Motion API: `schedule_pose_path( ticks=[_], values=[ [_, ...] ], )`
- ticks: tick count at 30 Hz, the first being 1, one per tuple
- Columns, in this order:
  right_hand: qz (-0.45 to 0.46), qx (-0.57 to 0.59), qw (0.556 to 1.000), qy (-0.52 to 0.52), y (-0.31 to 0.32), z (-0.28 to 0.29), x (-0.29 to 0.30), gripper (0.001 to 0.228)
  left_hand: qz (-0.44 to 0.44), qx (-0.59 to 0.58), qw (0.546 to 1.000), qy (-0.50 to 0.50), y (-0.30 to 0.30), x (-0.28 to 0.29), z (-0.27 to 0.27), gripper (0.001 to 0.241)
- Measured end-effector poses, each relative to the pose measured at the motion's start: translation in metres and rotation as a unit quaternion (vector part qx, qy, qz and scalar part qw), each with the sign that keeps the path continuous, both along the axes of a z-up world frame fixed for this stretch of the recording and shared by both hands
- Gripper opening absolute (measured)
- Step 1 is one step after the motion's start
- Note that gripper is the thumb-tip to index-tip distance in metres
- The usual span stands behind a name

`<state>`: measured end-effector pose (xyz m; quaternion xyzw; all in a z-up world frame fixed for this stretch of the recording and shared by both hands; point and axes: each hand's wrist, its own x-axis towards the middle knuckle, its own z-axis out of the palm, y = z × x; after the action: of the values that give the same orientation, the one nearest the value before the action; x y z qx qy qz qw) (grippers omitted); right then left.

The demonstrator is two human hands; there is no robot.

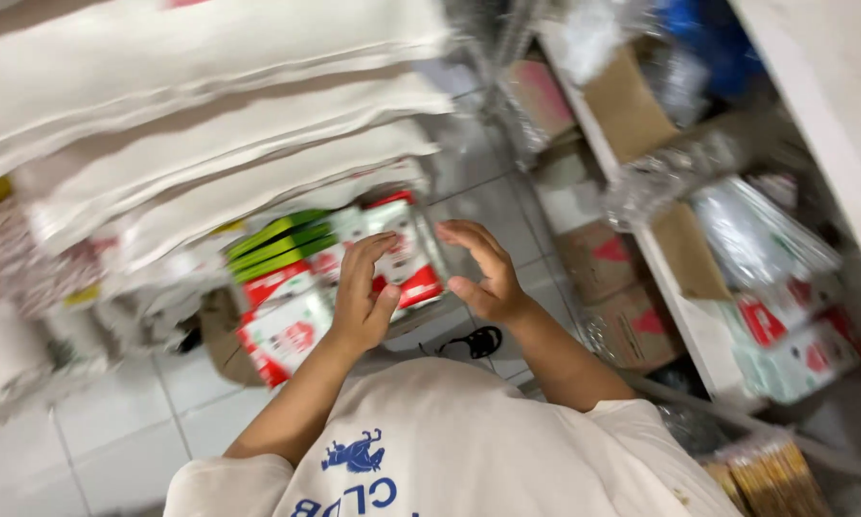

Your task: The person moves bundles of small plastic bowls from a floor area near large sacks into a basket, then carries a bundle to a shelf and places it with other similar items.

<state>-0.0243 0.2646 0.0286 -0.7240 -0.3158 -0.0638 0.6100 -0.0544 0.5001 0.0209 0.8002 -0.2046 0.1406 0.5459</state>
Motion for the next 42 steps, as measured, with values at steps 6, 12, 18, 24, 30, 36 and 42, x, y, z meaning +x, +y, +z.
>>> schedule_pose_path(
  ticks=[6,12,18,24,30,36,42],
  values=[
    [0.084,-0.035,0.996,-0.021,0.116,-0.006,-0.003,0.055,0.08,-0.009,0.997,0.021,0.106,-0.034,-0.008,0.056],
    [0.137,-0.041,0.989,-0.024,0.177,-0.01,-0.005,0.05,0.126,-0.045,0.99,0.037,0.16,-0.057,-0.01,0.056],
    [0.214,-0.038,0.976,0.025,0.2,-0.015,-0.002,0.048,0.197,-0.082,0.977,0.028,0.171,-0.082,-0.011,0.056],
    [0.29,-0.004,0.954,0.081,0.216,-0.018,0.004,0.051,0.276,-0.103,0.955,0.029,0.165,-0.107,-0.014,0.057],
    [0.32,-0.065,0.944,0.041,0.223,-0.019,0.013,0.046,0.295,-0.122,0.947,0.042,0.162,-0.123,-0.024,0.053],
    [0.342,-0.076,0.936,0.043,0.229,-0.015,0.007,0.036,0.283,-0.129,0.949,0.044,0.181,-0.127,-0.031,0.048],
    [0.287,-0.086,0.952,0.065,0.259,-0.016,-0.009,0.041,0.26,-0.155,0.952,0.044,0.237,-0.128,-0.031,0.048]
  ],
)
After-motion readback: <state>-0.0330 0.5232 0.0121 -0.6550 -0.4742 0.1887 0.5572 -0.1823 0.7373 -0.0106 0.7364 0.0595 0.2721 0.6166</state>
